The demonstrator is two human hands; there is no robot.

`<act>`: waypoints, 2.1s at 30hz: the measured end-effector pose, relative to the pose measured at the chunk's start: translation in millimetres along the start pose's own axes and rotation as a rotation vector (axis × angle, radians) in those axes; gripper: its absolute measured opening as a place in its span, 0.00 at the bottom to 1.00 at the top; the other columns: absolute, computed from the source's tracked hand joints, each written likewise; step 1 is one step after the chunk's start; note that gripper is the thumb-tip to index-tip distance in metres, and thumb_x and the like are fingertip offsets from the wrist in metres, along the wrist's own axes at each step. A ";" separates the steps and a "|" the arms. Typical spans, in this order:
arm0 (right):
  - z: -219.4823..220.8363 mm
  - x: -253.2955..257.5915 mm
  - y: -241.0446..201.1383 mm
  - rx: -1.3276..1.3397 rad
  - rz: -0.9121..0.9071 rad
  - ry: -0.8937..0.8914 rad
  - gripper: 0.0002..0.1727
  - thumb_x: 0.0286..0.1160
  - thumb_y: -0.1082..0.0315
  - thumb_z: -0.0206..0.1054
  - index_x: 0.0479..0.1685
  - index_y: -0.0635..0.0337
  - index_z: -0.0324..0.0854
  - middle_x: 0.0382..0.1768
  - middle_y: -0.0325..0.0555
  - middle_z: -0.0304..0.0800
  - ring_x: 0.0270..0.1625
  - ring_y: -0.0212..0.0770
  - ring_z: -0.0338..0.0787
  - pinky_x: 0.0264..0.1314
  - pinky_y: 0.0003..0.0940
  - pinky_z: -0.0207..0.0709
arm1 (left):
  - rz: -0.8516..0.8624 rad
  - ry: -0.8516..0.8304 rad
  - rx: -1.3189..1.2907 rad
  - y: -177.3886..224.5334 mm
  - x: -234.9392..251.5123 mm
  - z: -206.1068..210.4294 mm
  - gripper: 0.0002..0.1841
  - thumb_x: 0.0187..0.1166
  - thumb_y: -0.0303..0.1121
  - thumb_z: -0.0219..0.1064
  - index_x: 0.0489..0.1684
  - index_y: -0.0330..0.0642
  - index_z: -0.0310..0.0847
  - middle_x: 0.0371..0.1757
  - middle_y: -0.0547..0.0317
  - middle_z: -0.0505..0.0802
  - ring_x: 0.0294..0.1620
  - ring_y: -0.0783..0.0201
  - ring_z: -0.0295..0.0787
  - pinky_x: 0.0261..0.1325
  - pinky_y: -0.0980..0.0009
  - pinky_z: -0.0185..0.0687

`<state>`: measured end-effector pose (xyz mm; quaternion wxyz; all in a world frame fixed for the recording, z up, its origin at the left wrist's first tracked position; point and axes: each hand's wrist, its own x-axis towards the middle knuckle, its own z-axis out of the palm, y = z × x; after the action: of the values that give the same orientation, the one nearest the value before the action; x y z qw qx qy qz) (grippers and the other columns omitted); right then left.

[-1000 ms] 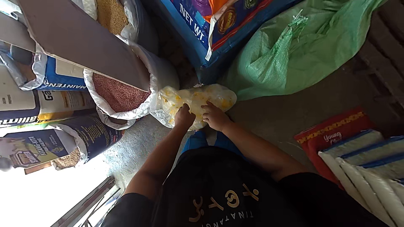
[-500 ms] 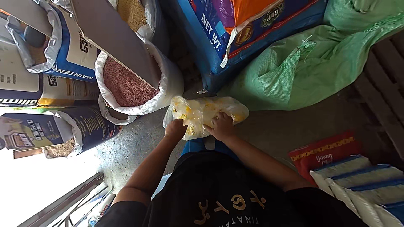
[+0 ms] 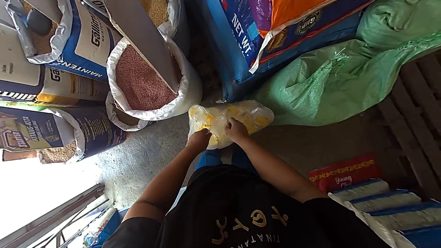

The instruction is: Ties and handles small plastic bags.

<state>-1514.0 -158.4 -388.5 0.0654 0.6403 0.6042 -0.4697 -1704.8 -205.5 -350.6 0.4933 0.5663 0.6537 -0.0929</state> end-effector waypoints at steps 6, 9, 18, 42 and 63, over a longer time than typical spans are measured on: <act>10.5 7.7 20.9 0.199 -0.103 -0.163 0.10 0.83 0.70 0.65 0.53 0.67 0.83 0.45 0.61 0.91 0.46 0.57 0.92 0.54 0.60 0.84 | -0.048 -0.175 0.332 -7.3 7.9 -11.1 0.16 0.87 0.38 0.59 0.53 0.36 0.89 0.60 0.37 0.90 0.66 0.37 0.86 0.64 0.33 0.79; 11.5 8.6 22.4 0.184 -0.075 -0.351 0.10 0.82 0.70 0.68 0.52 0.68 0.82 0.41 0.58 0.90 0.39 0.48 0.90 0.49 0.48 0.85 | -0.020 -0.154 0.238 -0.7 14.1 -12.6 0.19 0.84 0.42 0.63 0.54 0.34 0.88 0.56 0.37 0.92 0.64 0.38 0.88 0.65 0.34 0.79; 8.3 -12.7 -25.4 -0.173 -0.112 0.052 0.27 0.74 0.49 0.76 0.53 0.69 0.85 0.56 0.65 0.86 0.64 0.64 0.86 0.66 0.60 0.79 | -0.071 -0.037 -0.134 12.4 22.7 19.6 0.20 0.94 0.40 0.50 0.58 0.34 0.83 0.52 0.35 0.91 0.59 0.39 0.89 0.63 0.37 0.80; 24.1 7.3 -36.8 -0.323 -0.081 -0.184 0.12 0.79 0.69 0.64 0.53 0.66 0.88 0.52 0.64 0.92 0.62 0.63 0.90 0.65 0.63 0.80 | 0.145 0.037 0.334 -6.0 51.4 12.3 0.12 0.88 0.30 0.60 0.58 0.36 0.87 0.63 0.40 0.88 0.65 0.40 0.87 0.64 0.41 0.84; 12.2 32.4 -39.4 -0.356 -0.180 -0.207 0.14 0.79 0.68 0.67 0.56 0.65 0.90 0.63 0.62 0.87 0.71 0.61 0.84 0.75 0.61 0.75 | 0.499 0.290 0.248 -25.9 39.1 34.8 0.13 0.79 0.17 0.59 0.50 0.32 0.91 0.51 0.41 0.92 0.59 0.42 0.90 0.66 0.48 0.83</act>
<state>-1558.9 -132.9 -398.1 0.1966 0.5107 0.7223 -0.4228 -1702.5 -212.7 -408.5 0.3296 0.7726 0.5416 0.0337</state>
